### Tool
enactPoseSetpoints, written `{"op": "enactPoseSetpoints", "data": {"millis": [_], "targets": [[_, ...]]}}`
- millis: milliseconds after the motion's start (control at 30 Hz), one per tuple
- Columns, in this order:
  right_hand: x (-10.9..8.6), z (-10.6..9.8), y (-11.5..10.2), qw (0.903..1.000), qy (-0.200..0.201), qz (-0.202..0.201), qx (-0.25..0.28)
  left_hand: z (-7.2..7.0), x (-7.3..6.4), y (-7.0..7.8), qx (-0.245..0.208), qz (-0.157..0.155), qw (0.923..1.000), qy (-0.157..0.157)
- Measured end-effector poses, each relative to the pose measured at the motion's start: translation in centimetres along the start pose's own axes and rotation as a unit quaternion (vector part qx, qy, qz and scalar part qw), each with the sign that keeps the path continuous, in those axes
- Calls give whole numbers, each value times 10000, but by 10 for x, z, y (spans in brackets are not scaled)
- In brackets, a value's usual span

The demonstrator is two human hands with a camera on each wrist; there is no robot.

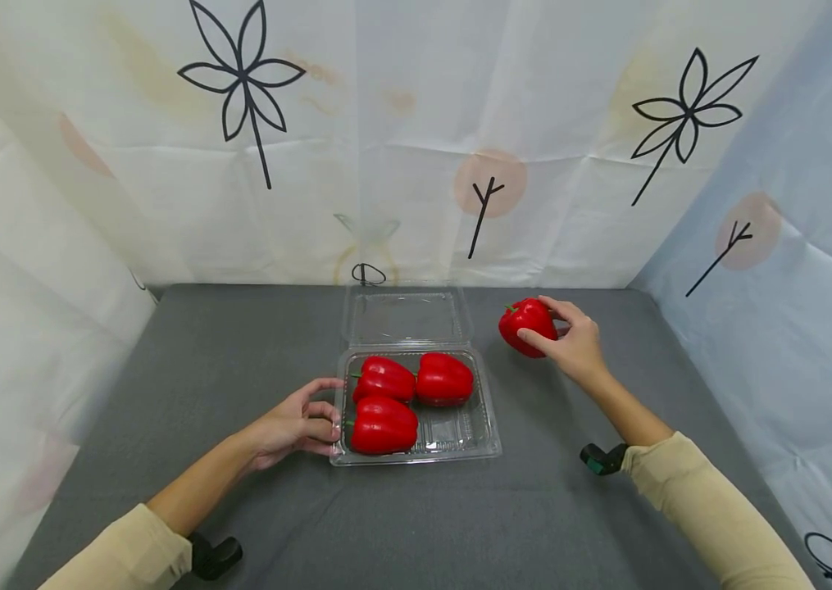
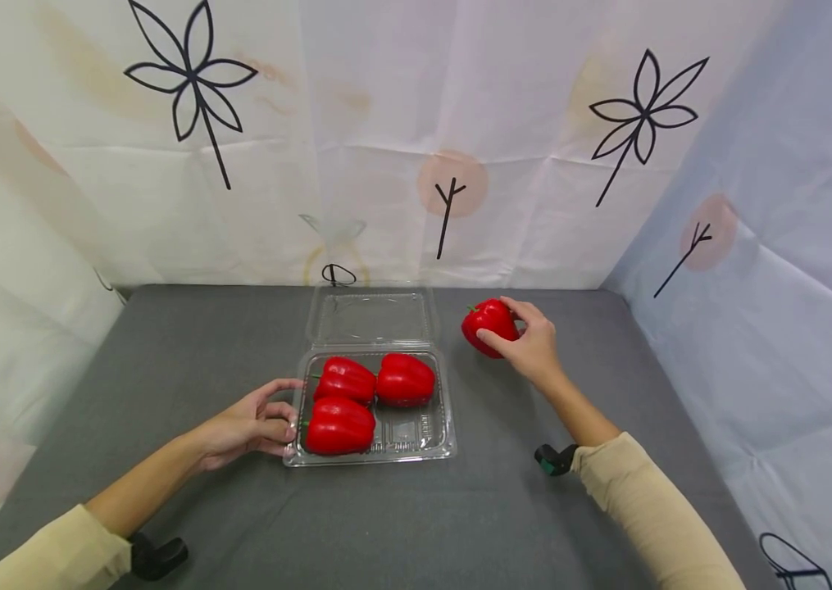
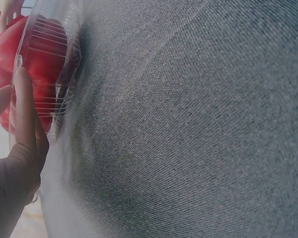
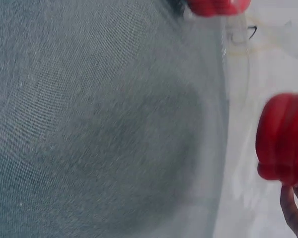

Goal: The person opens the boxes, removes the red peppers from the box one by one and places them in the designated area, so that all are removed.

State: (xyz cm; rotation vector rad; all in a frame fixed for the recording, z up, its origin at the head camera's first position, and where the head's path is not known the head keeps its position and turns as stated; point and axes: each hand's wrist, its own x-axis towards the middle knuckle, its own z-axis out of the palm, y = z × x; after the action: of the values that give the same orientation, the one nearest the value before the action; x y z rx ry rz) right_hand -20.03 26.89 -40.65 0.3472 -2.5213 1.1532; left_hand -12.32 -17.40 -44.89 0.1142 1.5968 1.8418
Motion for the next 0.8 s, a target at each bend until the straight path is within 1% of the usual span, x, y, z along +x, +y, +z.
{"op": "enactPoseSetpoints", "data": {"millis": [133, 267, 567, 700, 800], "targets": [[2, -3, 11, 9981, 481, 368, -69, 0, 0, 0, -10, 23, 10000, -11], [3, -5, 22, 9945, 735, 717, -198, 0, 0, 0, -11, 56, 10000, -31], [4, -10, 48, 9824, 1095, 1477, -325, 0, -1, 0, -15, 68, 10000, -41], [4, -14, 56, 9753, 1171, 1819, -454, 0, -1, 0, -8, 60, 10000, -30], [3, -16, 62, 9701, 1123, 2071, -588, 0, -1, 0, -21, 63, 10000, -44]]}}
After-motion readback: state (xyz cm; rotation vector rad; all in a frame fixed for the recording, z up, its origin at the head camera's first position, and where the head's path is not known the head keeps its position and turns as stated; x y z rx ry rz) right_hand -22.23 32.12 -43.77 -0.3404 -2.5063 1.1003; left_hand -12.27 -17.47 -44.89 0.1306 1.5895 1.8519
